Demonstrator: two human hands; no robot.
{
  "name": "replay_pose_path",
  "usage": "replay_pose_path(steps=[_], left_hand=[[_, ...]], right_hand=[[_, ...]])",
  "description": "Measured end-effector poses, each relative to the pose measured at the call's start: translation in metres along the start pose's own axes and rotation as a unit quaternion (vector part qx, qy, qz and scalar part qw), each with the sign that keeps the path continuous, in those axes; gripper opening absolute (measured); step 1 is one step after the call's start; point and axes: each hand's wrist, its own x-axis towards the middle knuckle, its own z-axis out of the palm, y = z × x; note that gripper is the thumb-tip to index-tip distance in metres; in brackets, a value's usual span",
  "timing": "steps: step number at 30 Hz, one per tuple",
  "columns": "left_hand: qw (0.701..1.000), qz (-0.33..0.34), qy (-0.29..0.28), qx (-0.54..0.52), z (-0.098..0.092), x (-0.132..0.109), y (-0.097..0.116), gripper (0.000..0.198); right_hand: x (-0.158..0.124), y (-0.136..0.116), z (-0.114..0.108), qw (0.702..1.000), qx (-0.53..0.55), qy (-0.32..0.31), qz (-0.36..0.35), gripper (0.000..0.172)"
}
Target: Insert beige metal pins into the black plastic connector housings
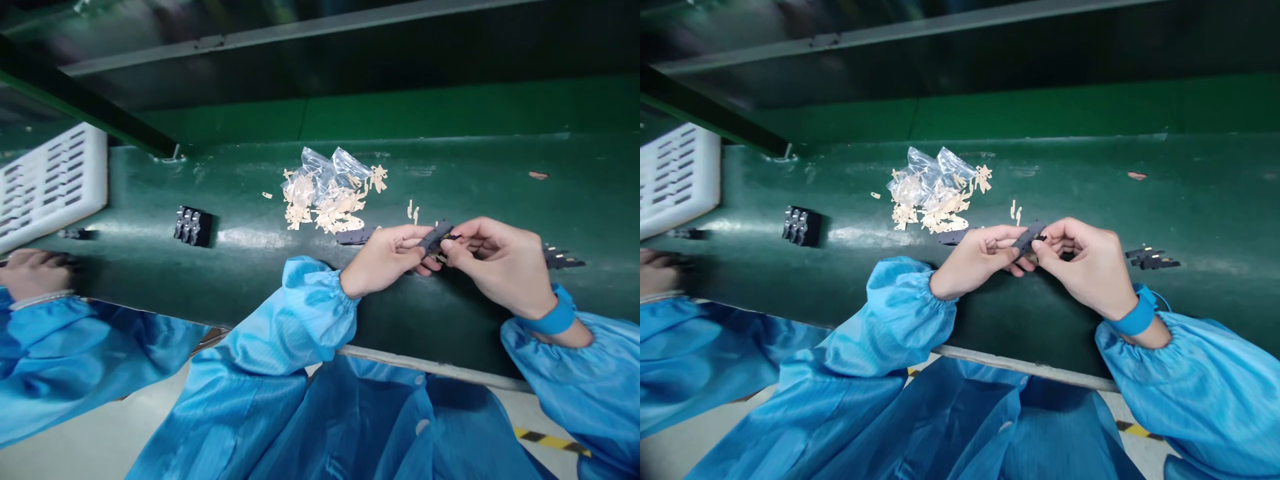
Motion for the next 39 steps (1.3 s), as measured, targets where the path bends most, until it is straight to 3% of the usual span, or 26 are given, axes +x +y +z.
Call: replay_pose_path(steps=[4,39], left_hand=[[1.0,0.003,-0.016,-0.004,-0.0007,-0.001,0.0025,0.035],[1.0,0.014,-0.021,-0.003,0.0004,-0.0055,0.0054,0.035]], right_hand=[[-0.0018,0.0,-0.0017,1.0,0.011,-0.001,-0.008,0.013],[-0.0046,-0.0016,-0.0033,1.0,-0.006,0.002,-0.016,0.011]])
